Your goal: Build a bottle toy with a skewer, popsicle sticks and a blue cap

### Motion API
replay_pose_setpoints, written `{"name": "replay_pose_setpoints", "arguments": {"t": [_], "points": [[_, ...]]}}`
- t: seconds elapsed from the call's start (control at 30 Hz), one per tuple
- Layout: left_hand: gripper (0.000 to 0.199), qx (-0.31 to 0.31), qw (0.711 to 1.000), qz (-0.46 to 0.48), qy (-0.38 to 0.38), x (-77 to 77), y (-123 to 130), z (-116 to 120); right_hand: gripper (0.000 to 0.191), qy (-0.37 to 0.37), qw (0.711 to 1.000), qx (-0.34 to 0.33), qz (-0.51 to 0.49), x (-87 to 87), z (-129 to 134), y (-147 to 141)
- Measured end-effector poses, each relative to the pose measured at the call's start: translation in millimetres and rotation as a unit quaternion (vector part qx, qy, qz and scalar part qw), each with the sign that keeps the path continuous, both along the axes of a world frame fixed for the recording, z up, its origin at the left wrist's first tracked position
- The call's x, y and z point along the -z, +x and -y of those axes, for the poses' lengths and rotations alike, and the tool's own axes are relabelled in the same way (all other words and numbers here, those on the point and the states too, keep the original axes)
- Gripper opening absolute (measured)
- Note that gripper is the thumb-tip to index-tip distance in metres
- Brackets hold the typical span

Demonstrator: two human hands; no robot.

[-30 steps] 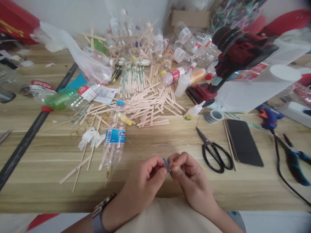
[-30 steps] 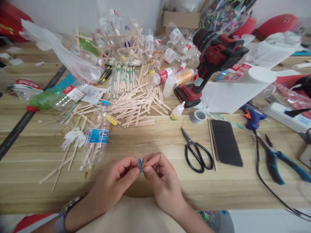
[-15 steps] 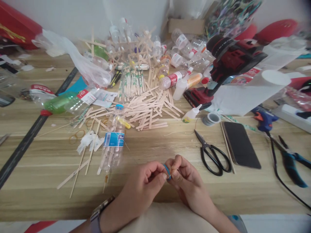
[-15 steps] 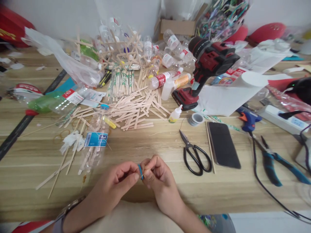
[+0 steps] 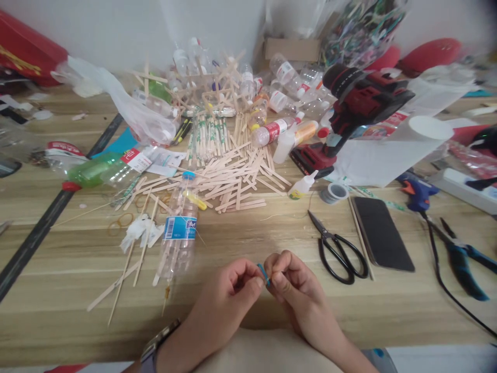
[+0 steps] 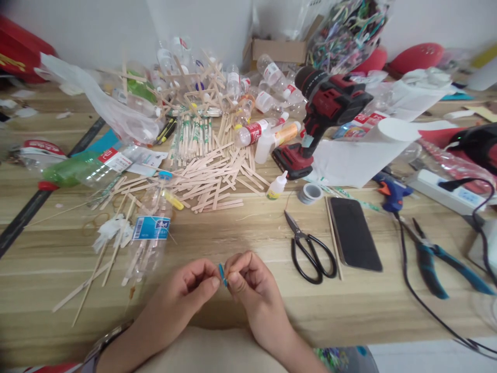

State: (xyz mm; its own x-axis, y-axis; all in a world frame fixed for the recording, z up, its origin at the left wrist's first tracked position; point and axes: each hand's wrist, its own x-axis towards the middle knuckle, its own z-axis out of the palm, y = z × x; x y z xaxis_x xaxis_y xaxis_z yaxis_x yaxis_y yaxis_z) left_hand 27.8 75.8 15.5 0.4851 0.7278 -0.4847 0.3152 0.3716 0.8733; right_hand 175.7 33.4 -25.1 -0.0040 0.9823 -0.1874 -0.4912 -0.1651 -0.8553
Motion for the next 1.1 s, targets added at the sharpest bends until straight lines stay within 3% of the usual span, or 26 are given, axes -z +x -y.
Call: {"name": "replay_pose_setpoints", "arguments": {"t": [0.2,0.53,0.87,1.1], "points": [[0.021,-0.022,0.999,-0.007,-0.024,1.7,0.5,0.0,0.017,0.018,0.998,0.018,0.065,0.7,1.6,3.7],[0.022,-0.053,0.997,0.011,-0.062,2.7,1.8,-1.5,0.019,0.015,0.996,0.017,0.082,0.6,1.5,4.6],[0.022,-0.047,0.997,0.004,-0.069,3.0,1.2,-2.1,0.019,0.023,0.993,0.015,0.116,-5.1,-1.0,6.1],[0.018,-0.054,0.997,-0.006,-0.053,5.5,1.1,-5.0,0.015,0.086,0.974,0.026,0.21,-8.1,-5.5,7.3]]}}
